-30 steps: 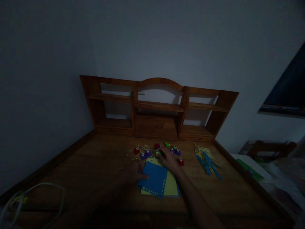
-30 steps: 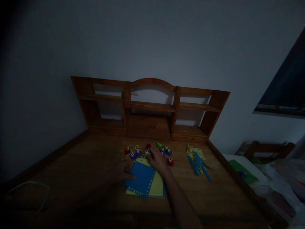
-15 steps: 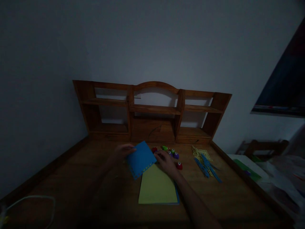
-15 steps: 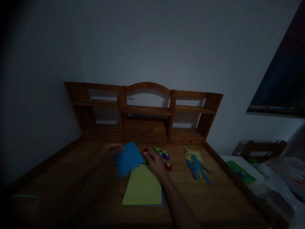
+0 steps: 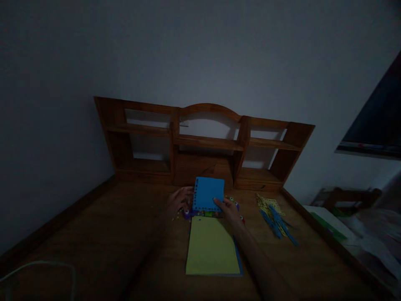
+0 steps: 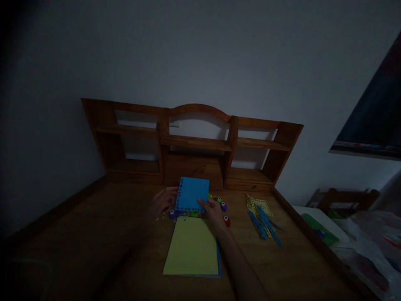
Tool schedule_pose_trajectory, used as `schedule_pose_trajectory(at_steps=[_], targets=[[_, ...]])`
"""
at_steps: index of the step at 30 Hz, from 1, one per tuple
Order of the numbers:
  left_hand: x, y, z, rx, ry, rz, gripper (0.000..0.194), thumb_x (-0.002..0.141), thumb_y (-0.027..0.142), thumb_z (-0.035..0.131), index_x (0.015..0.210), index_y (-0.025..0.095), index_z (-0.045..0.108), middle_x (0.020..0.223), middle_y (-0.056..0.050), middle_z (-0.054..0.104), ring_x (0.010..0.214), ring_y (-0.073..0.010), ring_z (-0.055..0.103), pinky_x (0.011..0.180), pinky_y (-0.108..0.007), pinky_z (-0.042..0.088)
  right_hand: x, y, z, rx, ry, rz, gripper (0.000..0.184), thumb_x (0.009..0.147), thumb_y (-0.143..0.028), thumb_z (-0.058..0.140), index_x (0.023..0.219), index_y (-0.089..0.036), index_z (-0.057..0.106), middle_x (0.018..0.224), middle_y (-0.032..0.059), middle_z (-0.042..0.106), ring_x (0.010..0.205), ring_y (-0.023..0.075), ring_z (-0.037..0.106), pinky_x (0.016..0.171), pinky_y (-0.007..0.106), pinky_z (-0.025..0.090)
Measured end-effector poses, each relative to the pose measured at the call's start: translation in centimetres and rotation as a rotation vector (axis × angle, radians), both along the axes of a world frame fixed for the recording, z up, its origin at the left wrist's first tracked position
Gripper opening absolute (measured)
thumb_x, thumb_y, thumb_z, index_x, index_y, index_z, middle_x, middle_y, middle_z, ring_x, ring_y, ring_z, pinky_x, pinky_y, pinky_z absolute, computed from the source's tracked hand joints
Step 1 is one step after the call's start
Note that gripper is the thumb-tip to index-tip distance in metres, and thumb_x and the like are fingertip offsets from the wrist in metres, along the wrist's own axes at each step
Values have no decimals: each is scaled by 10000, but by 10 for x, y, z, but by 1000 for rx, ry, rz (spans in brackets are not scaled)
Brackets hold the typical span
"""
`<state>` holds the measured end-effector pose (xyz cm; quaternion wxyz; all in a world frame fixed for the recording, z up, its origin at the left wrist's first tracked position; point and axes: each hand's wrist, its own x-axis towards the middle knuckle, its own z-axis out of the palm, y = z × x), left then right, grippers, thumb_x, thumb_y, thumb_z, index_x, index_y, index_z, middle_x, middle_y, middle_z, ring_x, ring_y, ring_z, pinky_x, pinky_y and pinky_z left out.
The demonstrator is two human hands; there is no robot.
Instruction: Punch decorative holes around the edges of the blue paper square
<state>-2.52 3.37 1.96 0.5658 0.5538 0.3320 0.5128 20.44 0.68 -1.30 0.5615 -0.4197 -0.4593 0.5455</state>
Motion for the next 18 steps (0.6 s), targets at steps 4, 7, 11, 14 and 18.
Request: schedule_pose_trajectory(at_steps=[4, 7, 11, 14, 18], targets=[[11, -20, -10, -95, 22, -159, 600, 765, 609, 583, 1173, 171, 534, 659, -6, 576, 434, -73, 431, 382, -187, 269, 2, 0, 6, -37, 48, -122, 367, 653, -444, 787, 860, -154, 699, 794, 42, 675, 557, 105, 547, 515, 226, 462], [27, -42, -18, -142, 152, -234, 496, 723, 575, 656, 982, 160, 572, 551, 30, 504, 413, -71, 394, 391, -198, 253, 1, -6, 11, 12, -56, -42, 329, 682, -424, 771, 862, -157, 701, 795, 48, 680, 599, 131, 574, 555, 249, 469], [42, -52, -28, -58, 245, -144, 491, 828, 606, 480, 677, 151, 583, 451, 31, 423, 393, -79, 365, 436, -231, 291, -6, -14, 15, 91, -179, 131, 300, 716, -431, 740, 793, -146, 683, 740, 44, 664, 604, 145, 573, 583, 263, 450], [40, -45, -29, -55, 192, 32, 534, 821, 612, 475, 534, 163, 506, 439, 19, 430, 398, -91, 388, 451, -241, 300, -10, -17, 18, 137, -247, 79, 338, 788, -491, 648, 800, -154, 669, 732, 37, 644, 627, 152, 565, 590, 263, 439], [24, -27, -17, -61, 0, 351, 547, 780, 614, 532, 466, 183, 407, 444, 15, 439, 427, -100, 431, 483, -241, 339, -9, -20, 18, 252, -470, -48, 341, 859, -495, 551, 904, -181, 676, 848, 55, 666, 760, 198, 598, 657, 282, 449]])
